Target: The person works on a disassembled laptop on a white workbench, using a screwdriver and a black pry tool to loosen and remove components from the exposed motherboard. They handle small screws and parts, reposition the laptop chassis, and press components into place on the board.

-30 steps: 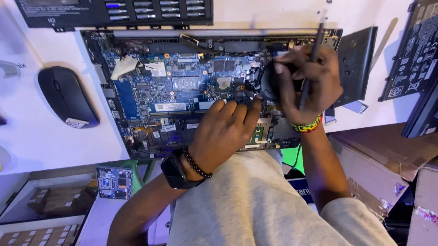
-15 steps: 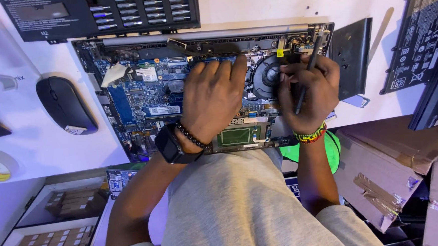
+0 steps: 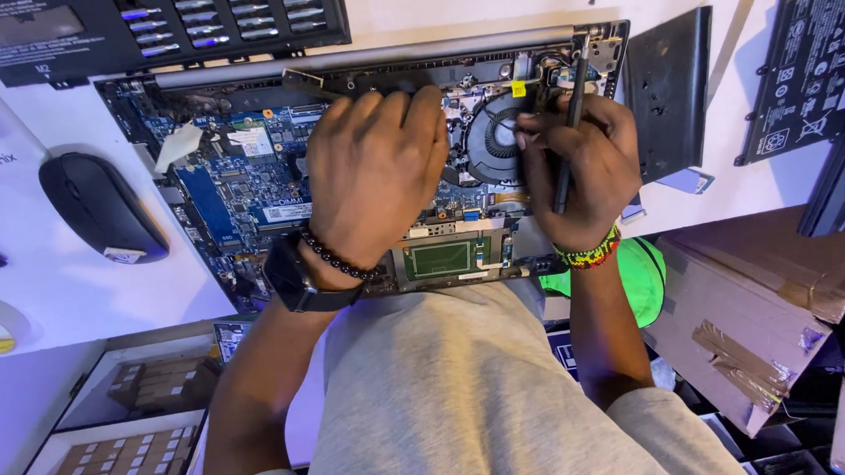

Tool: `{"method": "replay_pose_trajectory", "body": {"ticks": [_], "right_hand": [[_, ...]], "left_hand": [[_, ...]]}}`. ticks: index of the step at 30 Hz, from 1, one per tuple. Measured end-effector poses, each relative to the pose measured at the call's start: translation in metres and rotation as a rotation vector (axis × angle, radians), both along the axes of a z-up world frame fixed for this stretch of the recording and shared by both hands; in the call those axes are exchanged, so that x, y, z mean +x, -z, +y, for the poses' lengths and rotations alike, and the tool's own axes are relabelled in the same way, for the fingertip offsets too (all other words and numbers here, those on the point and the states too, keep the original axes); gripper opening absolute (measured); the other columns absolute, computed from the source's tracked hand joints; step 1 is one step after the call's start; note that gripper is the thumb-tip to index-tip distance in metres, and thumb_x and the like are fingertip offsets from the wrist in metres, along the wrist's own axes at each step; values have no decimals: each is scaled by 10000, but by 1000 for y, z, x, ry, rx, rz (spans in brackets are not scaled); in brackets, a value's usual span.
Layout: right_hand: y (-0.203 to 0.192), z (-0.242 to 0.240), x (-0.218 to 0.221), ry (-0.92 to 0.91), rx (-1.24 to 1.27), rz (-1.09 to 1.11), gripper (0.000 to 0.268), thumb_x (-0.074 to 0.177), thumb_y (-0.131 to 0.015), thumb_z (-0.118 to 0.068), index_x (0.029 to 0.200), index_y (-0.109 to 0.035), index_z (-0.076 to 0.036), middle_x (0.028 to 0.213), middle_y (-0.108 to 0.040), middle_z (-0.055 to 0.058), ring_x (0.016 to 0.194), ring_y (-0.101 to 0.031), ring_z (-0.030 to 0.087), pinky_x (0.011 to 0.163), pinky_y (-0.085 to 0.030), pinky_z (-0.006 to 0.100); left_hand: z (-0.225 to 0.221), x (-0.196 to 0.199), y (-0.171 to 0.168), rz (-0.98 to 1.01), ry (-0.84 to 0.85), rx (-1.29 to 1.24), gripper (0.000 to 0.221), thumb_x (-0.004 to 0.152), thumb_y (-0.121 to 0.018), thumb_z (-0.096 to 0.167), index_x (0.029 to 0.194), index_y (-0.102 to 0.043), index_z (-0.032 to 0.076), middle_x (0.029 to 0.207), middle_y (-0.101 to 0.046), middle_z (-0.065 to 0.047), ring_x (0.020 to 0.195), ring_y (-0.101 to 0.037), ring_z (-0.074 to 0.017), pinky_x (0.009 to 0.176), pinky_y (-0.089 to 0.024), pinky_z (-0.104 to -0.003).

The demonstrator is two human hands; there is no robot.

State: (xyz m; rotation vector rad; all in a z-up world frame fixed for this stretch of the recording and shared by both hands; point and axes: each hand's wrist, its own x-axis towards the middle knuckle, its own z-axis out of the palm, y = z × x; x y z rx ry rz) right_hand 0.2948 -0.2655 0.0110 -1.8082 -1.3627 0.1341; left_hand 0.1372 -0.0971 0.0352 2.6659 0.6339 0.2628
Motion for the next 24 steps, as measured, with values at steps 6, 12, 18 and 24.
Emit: {"method": "replay_pose_trajectory", "body": {"ticks": [6,12,18,24], "right_hand": [[-18,8,-2,11,-104,100,128,995,-730,72,1009,-621,7,1018,-773,148,1007,-625,345,988,-472,455],[-16,9,-1,-3,-36,88,136,982,-723,89,986,-610,14,993,-771,158,948,-671,340,961,-467,456],[-16,6,2,-25,-39,90,125,989,-713,77,981,-606,13,1005,-770,154,932,-675,338,949,-471,462],[-12,5,3,-4,-27,67,129,991,-737,62,985,-624,1,998,-782,129,927,-693,305,949,-485,439]], "left_hand": [[18,-5,0,58,120,125,329,1048,-845,409,861,-690,187,730,-535,23,676,-538,-179,640,-431,-339],[18,3,-1,90,141,166,277,1031,-735,327,820,-646,172,730,-564,12,692,-560,-191,693,-449,-347],[9,8,5,11,133,170,131,973,-679,186,860,-622,152,689,-496,3,666,-479,-187,669,-388,-353],[13,11,3,4,236,305,102,920,-783,195,902,-687,167,716,-500,28,709,-467,-169,710,-388,-322]]}}
